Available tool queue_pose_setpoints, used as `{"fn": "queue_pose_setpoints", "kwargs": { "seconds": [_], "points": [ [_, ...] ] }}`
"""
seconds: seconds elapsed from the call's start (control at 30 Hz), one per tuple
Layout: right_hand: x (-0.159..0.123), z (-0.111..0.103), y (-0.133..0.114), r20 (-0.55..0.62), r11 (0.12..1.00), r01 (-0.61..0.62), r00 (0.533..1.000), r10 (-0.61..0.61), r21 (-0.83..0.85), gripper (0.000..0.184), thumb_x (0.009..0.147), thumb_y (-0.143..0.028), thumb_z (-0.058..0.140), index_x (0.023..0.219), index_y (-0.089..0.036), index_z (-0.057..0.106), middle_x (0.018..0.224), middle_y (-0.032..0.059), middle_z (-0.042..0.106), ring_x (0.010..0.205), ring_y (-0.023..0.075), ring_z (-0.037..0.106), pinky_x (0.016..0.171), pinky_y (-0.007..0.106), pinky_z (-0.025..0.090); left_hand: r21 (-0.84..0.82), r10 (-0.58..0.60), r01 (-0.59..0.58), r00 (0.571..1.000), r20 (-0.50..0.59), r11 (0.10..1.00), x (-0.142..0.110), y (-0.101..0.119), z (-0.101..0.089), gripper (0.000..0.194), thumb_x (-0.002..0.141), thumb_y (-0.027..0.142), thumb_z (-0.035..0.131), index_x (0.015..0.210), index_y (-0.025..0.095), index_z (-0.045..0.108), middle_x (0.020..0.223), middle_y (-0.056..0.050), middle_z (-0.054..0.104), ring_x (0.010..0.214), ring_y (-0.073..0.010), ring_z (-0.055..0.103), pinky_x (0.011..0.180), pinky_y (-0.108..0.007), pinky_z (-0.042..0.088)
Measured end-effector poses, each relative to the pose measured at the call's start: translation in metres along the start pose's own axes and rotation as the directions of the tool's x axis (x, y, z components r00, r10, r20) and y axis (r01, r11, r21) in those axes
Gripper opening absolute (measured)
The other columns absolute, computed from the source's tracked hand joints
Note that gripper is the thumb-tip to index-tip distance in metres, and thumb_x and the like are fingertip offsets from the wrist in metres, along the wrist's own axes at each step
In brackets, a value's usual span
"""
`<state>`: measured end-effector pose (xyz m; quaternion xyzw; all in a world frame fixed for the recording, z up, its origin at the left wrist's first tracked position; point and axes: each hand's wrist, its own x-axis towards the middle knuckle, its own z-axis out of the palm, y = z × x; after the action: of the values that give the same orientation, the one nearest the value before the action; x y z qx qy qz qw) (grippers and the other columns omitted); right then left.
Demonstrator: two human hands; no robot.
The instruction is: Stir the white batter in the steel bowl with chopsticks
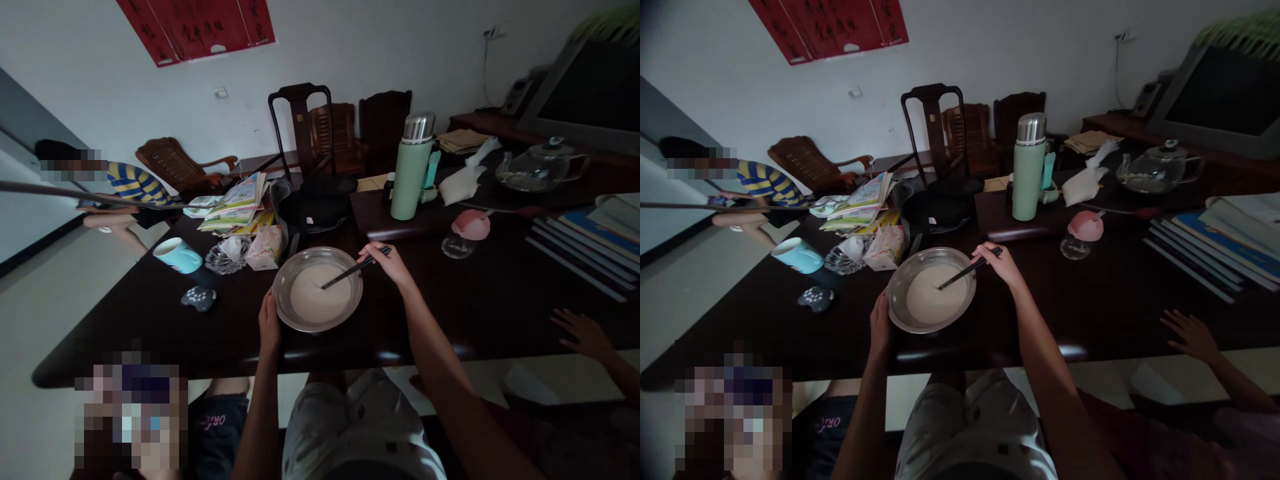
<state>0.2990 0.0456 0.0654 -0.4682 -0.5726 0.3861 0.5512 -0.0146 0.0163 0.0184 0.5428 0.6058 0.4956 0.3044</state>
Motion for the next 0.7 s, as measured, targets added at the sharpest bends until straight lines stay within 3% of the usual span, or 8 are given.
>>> {"fn": "queue_pose_setpoints", "kwargs": {
  "seconds": [0.13,0.2,0.27,0.37,0.43,0.47,0.57,0.7],
  "points": [
    [-0.001,0.004,0.000,0.140,0.999,0.003,0.990,-0.007,0.032,0.040,0.086,-0.057,0.056,0.084,-0.020,0.071,0.078,0.0045,0.077,0.079,0.0201,0.070,0.070,0.030,0.049,0.019,-0.002,0.002,1.000,0.029,1.000,-0.001,0.017,0.004,0.047,0.092,0.047,0.043,0.133,0.029,0.055,0.134,-0.001,0.061,0.138,-0.0282,0.043,0.114,-0.049,0.038],
    [0.000,0.005,-0.001,0.150,0.999,0.031,0.988,-0.035,0.032,0.039,0.085,-0.057,0.058,0.085,-0.020,0.072,0.085,0.0047,0.077,0.086,0.0208,0.070,0.077,0.031,0.050,0.038,0.002,-0.004,0.998,0.060,0.999,-0.012,0.018,-0.017,0.048,0.092,0.048,0.041,0.133,0.028,0.056,0.136,-0.001,0.060,0.139,-0.0279,0.040,0.115,-0.046,0.037],
    [0.000,0.003,0.000,0.076,0.999,0.035,0.997,-0.035,0.005,0.039,0.085,-0.058,0.059,0.085,-0.021,0.072,0.087,0.0053,0.077,0.086,0.0210,0.070,0.075,0.031,0.050,0.063,0.011,-0.015,0.998,0.059,0.998,-0.032,0.007,-0.063,0.052,0.093,0.052,0.037,0.135,0.028,0.056,0.140,0.000,0.057,0.143,-0.0283,0.033,0.117,-0.045,0.035],
    [0.000,-0.002,0.000,-0.008,1.000,-0.004,1.000,0.004,-0.019,0.043,0.086,-0.060,0.055,0.082,-0.020,0.071,0.077,0.0057,0.077,0.076,0.0203,0.069,0.065,0.029,0.047,0.062,0.048,-0.048,0.999,0.002,0.997,-0.070,-0.024,-0.150,0.061,0.091,0.064,0.029,0.140,0.034,0.050,0.147,0.008,0.048,0.147,-0.0282,0.020,0.121,-0.046,0.027],
    [0.000,-0.001,0.000,0.053,1.000,-0.028,0.998,0.029,-0.006,0.042,0.087,-0.059,0.054,0.082,-0.020,0.070,0.074,0.0052,0.076,0.074,0.0198,0.069,0.063,0.029,0.047,0.060,0.024,-0.021,0.999,-0.047,0.998,-0.088,-0.046,-0.193,0.067,0.090,0.069,0.017,0.144,0.039,0.044,0.152,0.013,0.036,0.147,-0.0287,0.012,0.124,-0.048,0.014],
    [-0.001,0.001,0.000,0.100,1.000,-0.030,0.995,0.029,0.006,0.041,0.087,-0.057,0.055,0.083,-0.020,0.071,0.076,0.0049,0.076,0.075,0.0199,0.070,0.065,0.029,0.048,0.050,-0.001,0.004,0.998,-0.064,0.999,-0.093,-0.055,-0.206,0.067,0.089,0.070,0.015,0.144,0.043,0.043,0.153,0.016,0.032,0.147,-0.0288,0.012,0.125,-0.048,0.009],
    [-0.001,0.004,-0.002,0.157,1.000,0.010,0.988,-0.015,0.027,0.035,0.087,-0.053,0.058,0.087,-0.021,0.072,0.085,0.0043,0.077,0.085,0.0205,0.070,0.076,0.031,0.050,0.005,-0.070,0.071,0.994,-0.084,0.997,-0.094,-0.072,-0.218,0.066,0.087,0.073,0.013,0.144,0.050,0.039,0.152,0.023,0.027,0.146,-0.0290,0.012,0.127,-0.046,0.001],
    [0.000,0.000,-0.001,0.013,1.000,0.007,1.000,-0.007,-0.003,0.036,0.087,-0.054,0.057,0.086,-0.021,0.071,0.080,0.0045,0.077,0.079,0.0195,0.069,0.067,0.029,0.047,0.022,-0.032,0.033,0.998,-0.049,0.999,-0.091,-0.084,-0.216,0.069,0.089,0.071,0.011,0.149,0.045,0.032,0.154,0.022,0.025,0.146,-0.0292,0.011,0.126,-0.043,0.000]
  ]
}}
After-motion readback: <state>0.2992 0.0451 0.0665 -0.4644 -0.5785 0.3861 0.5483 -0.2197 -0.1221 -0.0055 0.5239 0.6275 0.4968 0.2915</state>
